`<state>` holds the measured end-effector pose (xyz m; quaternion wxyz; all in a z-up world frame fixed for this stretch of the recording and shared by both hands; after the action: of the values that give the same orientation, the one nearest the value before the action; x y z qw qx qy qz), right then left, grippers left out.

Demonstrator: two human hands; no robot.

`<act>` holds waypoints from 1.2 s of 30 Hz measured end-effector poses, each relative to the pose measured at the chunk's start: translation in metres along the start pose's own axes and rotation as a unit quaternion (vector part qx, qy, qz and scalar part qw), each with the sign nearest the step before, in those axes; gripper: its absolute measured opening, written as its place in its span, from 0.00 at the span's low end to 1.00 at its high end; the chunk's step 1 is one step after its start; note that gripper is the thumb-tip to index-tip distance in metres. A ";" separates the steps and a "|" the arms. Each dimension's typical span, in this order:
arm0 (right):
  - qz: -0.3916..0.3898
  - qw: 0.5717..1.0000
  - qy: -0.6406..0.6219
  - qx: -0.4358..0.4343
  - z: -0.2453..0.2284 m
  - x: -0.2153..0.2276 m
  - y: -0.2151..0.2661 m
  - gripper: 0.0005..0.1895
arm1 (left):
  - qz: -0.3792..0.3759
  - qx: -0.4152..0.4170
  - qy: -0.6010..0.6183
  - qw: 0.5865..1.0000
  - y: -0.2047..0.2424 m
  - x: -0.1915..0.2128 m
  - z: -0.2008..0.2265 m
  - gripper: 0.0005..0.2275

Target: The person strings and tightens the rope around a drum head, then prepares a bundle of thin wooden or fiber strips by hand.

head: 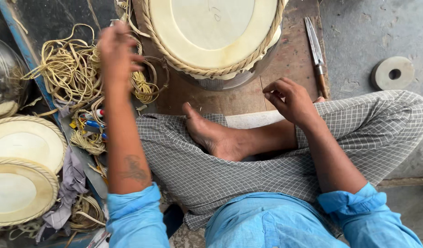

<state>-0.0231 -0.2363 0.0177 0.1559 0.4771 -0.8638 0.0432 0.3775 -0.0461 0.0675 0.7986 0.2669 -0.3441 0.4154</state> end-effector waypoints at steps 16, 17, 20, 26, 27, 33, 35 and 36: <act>0.118 0.918 0.210 0.314 -0.131 -0.012 -0.006 0.16 | 0.187 -0.074 0.387 0.900 0.030 0.052 -0.016 0.21; 0.134 0.877 0.293 0.358 -0.144 -0.020 -0.017 0.23 | 0.197 -0.065 0.419 0.884 0.033 0.045 -0.033 0.22; 0.004 0.895 0.329 0.300 -0.142 -0.043 -0.069 0.20 | 0.214 0.123 0.444 0.862 0.041 0.004 -0.100 0.23; 0.036 0.926 0.223 0.303 -0.099 0.009 -0.102 0.20 | 0.174 0.031 0.544 0.820 0.057 -0.043 -0.166 0.32; 0.080 0.933 0.178 0.303 -0.088 0.034 -0.104 0.24 | 0.185 0.028 0.537 0.823 0.055 -0.041 -0.169 0.32; 0.408 0.842 -0.329 0.127 0.045 0.228 -0.030 0.13 | 0.147 0.065 0.543 0.824 0.046 -0.058 -0.156 0.31; 0.497 0.793 -0.344 0.074 0.069 0.283 0.018 0.13 | 0.134 0.055 0.531 0.835 0.044 -0.062 -0.154 0.31; 0.518 0.784 -0.337 0.061 0.075 0.303 0.032 0.12 | 0.130 0.049 0.525 0.840 0.042 -0.063 -0.154 0.30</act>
<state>-0.2173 -0.4808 0.0429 -0.2207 -0.0497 -0.9741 0.0061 0.3655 0.0548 -0.0707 0.7842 0.0008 0.1166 0.6095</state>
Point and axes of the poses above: each hand's wrist, its own y-axis away from the middle knuckle, its own x-axis out of the back of the hand, z = x × y, the point moved 6 cm from there along -y, towards the middle knuckle, and after that the axes turned 15 degrees about -y, right-handed, at the moved point
